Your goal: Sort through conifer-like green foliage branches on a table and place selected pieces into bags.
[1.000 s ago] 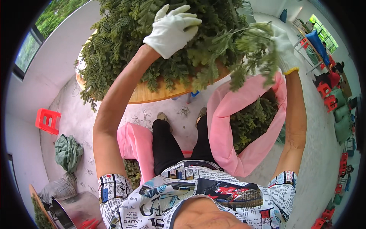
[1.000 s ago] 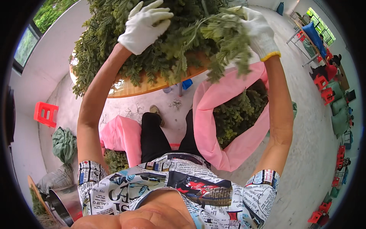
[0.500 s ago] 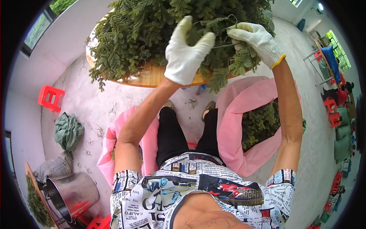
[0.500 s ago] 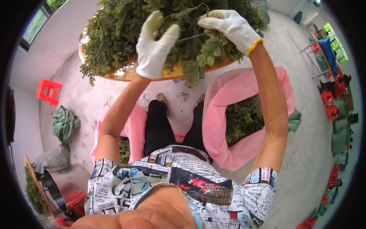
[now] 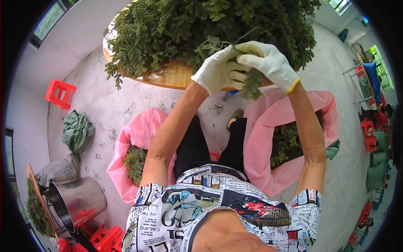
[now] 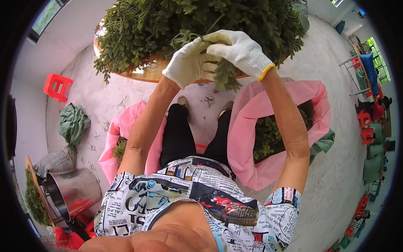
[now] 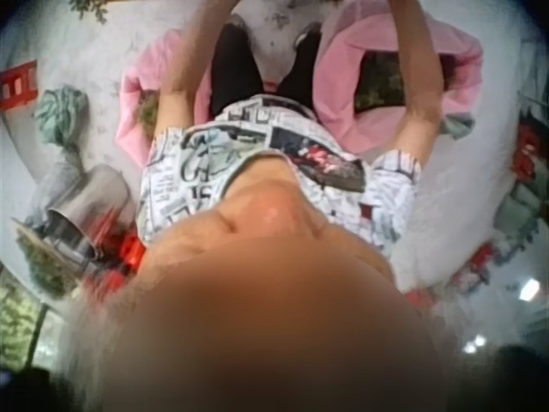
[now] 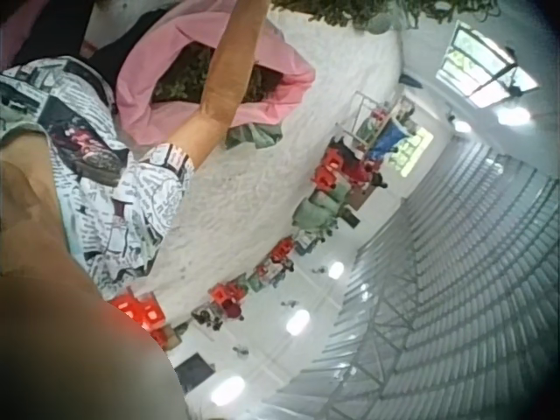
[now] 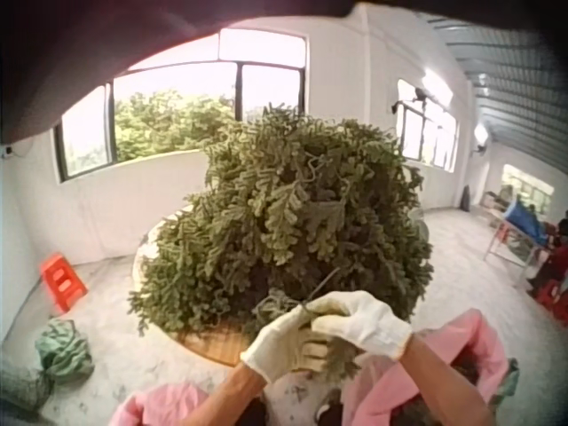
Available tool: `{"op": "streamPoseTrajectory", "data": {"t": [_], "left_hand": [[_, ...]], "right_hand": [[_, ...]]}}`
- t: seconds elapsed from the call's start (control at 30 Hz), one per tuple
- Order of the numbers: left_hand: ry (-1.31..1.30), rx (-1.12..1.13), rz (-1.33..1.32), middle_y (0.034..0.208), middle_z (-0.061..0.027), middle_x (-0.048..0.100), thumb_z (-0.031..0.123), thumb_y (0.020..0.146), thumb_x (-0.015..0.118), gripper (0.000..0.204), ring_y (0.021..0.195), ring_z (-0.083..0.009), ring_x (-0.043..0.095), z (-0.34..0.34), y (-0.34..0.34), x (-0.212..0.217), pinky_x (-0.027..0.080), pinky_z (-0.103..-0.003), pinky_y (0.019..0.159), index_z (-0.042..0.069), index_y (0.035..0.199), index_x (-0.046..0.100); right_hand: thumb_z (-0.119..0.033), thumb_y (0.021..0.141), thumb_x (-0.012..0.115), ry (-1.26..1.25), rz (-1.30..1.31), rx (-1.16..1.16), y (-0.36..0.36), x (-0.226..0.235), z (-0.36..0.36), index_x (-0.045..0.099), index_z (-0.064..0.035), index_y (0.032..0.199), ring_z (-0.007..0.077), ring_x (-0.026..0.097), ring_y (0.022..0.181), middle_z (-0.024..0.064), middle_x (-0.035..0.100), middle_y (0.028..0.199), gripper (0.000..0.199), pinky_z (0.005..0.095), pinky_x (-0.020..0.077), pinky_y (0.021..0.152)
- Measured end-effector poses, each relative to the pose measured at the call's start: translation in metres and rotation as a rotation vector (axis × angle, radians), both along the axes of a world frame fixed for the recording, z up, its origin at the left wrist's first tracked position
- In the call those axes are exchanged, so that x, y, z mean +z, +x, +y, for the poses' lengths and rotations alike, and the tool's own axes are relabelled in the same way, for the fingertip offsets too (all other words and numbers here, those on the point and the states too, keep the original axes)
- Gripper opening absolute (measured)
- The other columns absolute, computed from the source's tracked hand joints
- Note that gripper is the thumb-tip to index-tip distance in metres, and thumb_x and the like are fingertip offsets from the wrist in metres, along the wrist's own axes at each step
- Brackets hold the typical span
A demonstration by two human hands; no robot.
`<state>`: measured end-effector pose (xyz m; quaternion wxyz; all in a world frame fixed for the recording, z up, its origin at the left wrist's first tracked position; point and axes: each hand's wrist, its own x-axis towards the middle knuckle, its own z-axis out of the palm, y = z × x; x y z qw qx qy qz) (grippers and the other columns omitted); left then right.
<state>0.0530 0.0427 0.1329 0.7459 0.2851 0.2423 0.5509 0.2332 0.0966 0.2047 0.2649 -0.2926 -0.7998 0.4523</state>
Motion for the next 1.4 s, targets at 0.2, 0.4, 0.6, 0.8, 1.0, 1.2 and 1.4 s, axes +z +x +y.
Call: {"op": "streamPoseTrajectory", "data": {"t": [0.2,0.4,0.6,0.8,1.0,1.2,1.4], "left_hand": [[0.061,-0.094,0.27,0.09,-0.0126,0.07,0.024,0.09,0.066,0.03,0.076,-0.0179,0.067,-0.009,0.004,0.003,0.054,-0.028,0.065,-0.001,0.107,0.067],[0.044,0.226,0.755,0.082,-0.011,0.069,0.016,0.088,0.065,0.022,0.069,-0.0172,0.065,-0.016,-0.002,-0.006,0.054,-0.026,0.06,-0.002,0.102,0.069],[-0.083,0.656,0.477,0.083,-0.011,0.069,0.014,0.086,0.067,0.028,0.067,-0.0161,0.064,-0.023,0.004,-0.008,0.053,-0.022,0.061,-0.003,0.109,0.068],[0.06,0.545,0.718,0.097,-0.0133,0.071,0.012,0.088,0.069,0.023,0.085,-0.0164,0.067,-0.011,0.004,-0.012,0.054,-0.023,0.076,-0.001,0.108,0.069],[0.164,0.442,0.668,0.112,-0.0125,0.068,0.011,0.085,0.071,0.038,0.099,-0.0182,0.064,0.005,0.016,-0.016,0.052,-0.027,0.086,0.005,0.122,0.063],[0.359,0.266,0.798,0.123,-0.0119,0.064,0.02,0.087,0.067,0.054,0.103,-0.0233,0.062,0.007,0.021,-0.004,0.05,-0.033,0.091,0.01,0.137,0.05],[-0.089,0.274,1.382,0.118,-0.013,0.065,0.025,0.093,0.054,0.053,0.102,-0.0288,0.063,-0.025,0.026,0.067,0.049,-0.038,0.092,0.015,0.143,0.042]], "right_hand": [[-0.02,0.092,0.064,-0.435,0.22,-0.03,0.004,0.003,-0.006,0.06,0.0054,0.126,0.012,0.062,0.083,0.0125,0.069,0.107,0.042,0.0211,0.0498,0.076],[-0.012,0.095,0.06,-0.466,0.491,-0.045,0.042,-0.007,0.021,0.062,0.0024,0.118,0.0175,0.061,0.08,0.0139,0.067,0.099,0.027,0.0328,0.0537,0.08],[-0.008,0.097,0.056,-0.598,0.682,-0.014,0.036,-0.027,0.017,0.064,-0.0013,0.11,0.02,0.059,0.076,0.0119,0.065,0.09,0.017,0.04,0.055,0.081],[-0.01,0.096,0.056,-0.614,0.69,0.044,0.028,-0.028,-0.003,0.063,-0.0014,0.108,0.0193,0.059,0.073,0.0108,0.065,0.086,0.017,0.036,0.055,0.077],[-0.01,0.094,0.056,-0.657,0.507,0.264,0.034,-0.022,-0.01,0.062,-0.0014,0.106,0.0204,0.062,0.072,0.0111,0.065,0.086,0.016,0.0294,0.0534,0.068],[-0.01,0.093,0.056,-0.696,0.432,0.31,0.029,-0.023,-0.025,0.062,-0.0011,0.104,0.0219,0.066,0.072,0.0109,0.066,0.083,0.016,0.0252,0.0522,0.065],[-0.007,0.093,0.058,-0.723,0.535,0.131,0.036,-0.012,-0.022,0.063,0.0002,0.108,0.0213,0.066,0.069,0.0113,0.067,0.083,0.017,0.0292,0.0552,0.07]]}}
